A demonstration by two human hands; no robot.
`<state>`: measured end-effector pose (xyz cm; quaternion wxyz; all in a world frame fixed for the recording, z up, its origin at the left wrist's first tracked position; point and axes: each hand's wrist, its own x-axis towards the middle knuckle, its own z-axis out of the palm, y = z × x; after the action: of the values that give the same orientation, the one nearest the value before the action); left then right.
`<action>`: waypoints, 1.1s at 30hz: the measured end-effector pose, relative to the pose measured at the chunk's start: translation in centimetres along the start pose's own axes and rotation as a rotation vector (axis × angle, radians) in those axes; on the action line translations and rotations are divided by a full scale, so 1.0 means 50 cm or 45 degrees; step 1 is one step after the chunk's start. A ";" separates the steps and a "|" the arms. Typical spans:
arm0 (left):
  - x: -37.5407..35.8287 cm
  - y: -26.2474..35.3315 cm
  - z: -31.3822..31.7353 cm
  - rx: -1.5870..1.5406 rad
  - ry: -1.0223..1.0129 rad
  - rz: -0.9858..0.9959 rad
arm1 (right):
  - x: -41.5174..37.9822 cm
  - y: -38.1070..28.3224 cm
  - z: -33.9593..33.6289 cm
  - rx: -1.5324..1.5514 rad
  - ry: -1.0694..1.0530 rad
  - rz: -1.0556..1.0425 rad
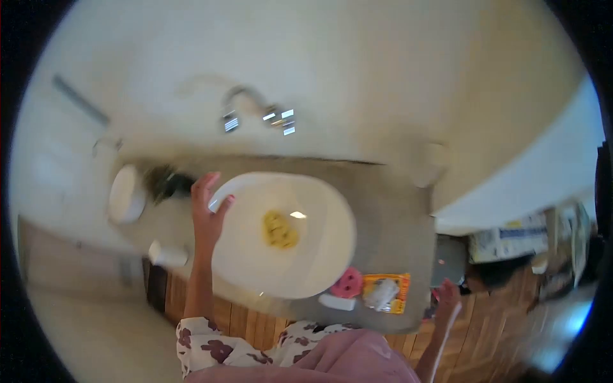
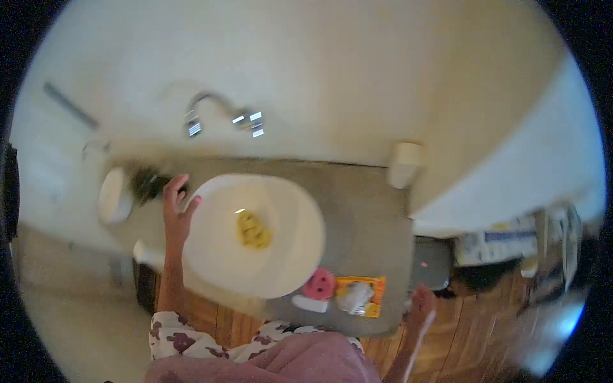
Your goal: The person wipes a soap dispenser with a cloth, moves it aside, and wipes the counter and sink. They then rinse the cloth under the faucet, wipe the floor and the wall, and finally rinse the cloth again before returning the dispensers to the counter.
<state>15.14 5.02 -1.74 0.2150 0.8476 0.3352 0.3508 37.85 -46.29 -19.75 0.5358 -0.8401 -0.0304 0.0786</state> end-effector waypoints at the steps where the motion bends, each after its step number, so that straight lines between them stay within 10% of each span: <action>1: -0.031 -0.066 -0.078 0.032 0.081 -0.177 | 0.008 -0.002 0.010 0.081 -0.041 0.004; 6: -0.221 -0.242 -0.402 0.345 0.517 -0.723 | 0.041 -0.117 0.066 0.008 -0.191 0.048; 12: -0.383 -0.473 -0.563 0.587 0.215 -1.055 | 0.094 -0.167 0.194 -0.124 -0.392 -0.367; 33: -0.228 -0.621 -0.520 0.765 -0.400 -0.665 | -0.028 -0.246 0.255 -0.315 -0.268 -0.314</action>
<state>-23.06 21.39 -8.28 0.0887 0.8022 0.5892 0.0380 34.78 -29.85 -13.77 0.4281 -0.8765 -0.1984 0.0955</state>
